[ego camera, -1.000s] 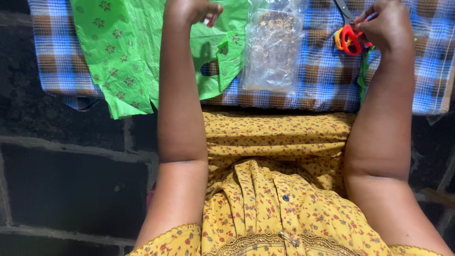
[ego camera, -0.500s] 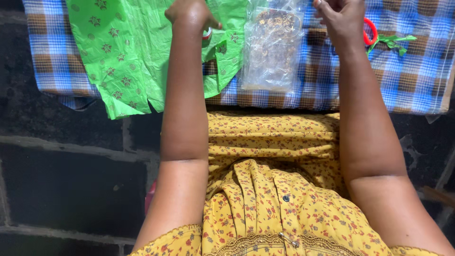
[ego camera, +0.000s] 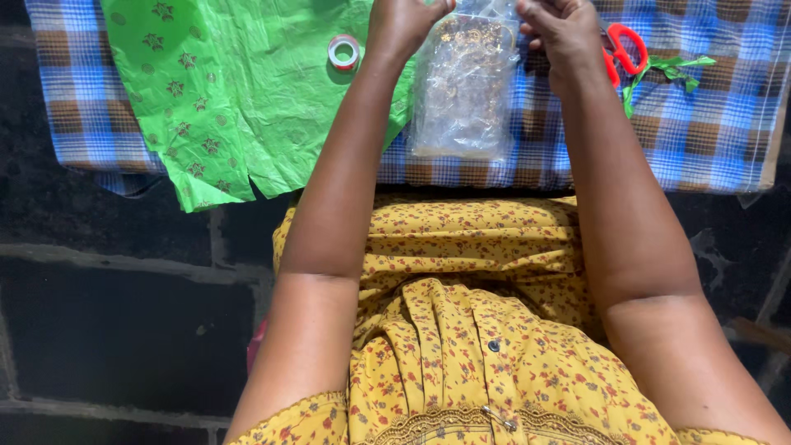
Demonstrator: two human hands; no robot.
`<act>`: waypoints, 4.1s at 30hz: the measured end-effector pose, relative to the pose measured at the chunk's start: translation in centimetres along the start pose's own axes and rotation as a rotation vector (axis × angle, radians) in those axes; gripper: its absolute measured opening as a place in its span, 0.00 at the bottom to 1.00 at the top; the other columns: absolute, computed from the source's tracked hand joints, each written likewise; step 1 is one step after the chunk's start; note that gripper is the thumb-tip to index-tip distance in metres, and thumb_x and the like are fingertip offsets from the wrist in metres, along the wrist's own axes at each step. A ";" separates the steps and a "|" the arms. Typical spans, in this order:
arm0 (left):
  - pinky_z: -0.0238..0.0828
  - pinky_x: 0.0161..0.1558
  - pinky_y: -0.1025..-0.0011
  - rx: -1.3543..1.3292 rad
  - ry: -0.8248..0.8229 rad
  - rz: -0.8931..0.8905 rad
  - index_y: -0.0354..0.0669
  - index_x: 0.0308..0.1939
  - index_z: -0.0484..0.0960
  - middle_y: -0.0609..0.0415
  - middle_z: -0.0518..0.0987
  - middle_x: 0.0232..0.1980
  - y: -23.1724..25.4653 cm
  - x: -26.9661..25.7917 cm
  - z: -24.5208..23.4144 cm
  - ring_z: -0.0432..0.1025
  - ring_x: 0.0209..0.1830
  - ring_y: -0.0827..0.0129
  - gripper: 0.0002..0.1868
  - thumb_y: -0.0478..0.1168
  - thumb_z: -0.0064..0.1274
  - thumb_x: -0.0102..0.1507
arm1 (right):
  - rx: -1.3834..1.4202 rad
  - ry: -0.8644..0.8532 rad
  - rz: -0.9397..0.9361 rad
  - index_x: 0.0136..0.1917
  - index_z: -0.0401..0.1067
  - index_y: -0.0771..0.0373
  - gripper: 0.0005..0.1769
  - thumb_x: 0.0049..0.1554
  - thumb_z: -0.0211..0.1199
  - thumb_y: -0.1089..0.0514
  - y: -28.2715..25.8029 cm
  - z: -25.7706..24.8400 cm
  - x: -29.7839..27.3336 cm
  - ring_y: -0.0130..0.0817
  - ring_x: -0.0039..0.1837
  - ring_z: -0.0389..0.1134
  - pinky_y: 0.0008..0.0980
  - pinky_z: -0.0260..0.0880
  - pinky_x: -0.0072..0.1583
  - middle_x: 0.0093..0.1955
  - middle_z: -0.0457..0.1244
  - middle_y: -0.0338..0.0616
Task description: The person places a small plastic box containing gold-colored jewelry into a clear plastic bag, then seals the bag with a strip of red tape. They use scissors to cut the tape and smooth the sealed edges.
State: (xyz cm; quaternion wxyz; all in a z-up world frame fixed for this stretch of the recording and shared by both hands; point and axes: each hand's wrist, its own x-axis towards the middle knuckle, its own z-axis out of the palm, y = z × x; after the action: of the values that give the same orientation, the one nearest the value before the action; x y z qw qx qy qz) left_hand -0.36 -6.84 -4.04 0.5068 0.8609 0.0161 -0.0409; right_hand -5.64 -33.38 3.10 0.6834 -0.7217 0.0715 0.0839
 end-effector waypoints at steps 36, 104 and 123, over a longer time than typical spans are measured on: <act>0.74 0.44 0.56 -0.560 -0.347 -0.343 0.43 0.47 0.86 0.51 0.86 0.44 4.4 -1.2 -2.9 0.79 0.43 0.61 0.25 0.56 0.65 0.54 | 0.184 -0.175 0.218 0.62 0.72 0.64 0.21 0.56 0.72 0.66 -5.0 2.2 -1.9 0.32 0.59 0.73 0.32 0.75 0.60 0.57 0.70 0.42; 0.43 0.78 0.60 0.969 -0.093 0.459 0.36 0.74 0.58 0.44 0.53 0.82 11.0 -13.2 -0.5 0.46 0.82 0.56 0.30 0.30 0.37 0.65 | -1.087 -0.007 -0.546 0.67 0.76 0.56 0.18 0.65 0.59 0.63 -2.1 4.9 -7.7 0.51 0.78 0.58 0.57 0.48 0.78 0.76 0.61 0.52; 0.59 0.70 0.58 0.610 -0.008 0.439 0.31 0.66 0.72 0.42 0.73 0.65 9.8 -13.0 3.5 0.65 0.69 0.50 0.26 0.34 0.51 0.63 | -1.266 -0.195 -0.344 0.79 0.60 0.62 0.31 0.63 0.54 0.64 -2.3 4.6 -8.3 0.49 0.87 0.40 0.60 0.32 0.81 0.87 0.44 0.48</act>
State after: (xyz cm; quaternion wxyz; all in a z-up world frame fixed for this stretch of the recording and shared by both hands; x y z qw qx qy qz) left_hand -12.83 -14.52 3.97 0.2240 0.9550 -0.1839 0.0625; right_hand -13.32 -28.80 6.89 0.1345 -0.9741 -0.1701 0.0645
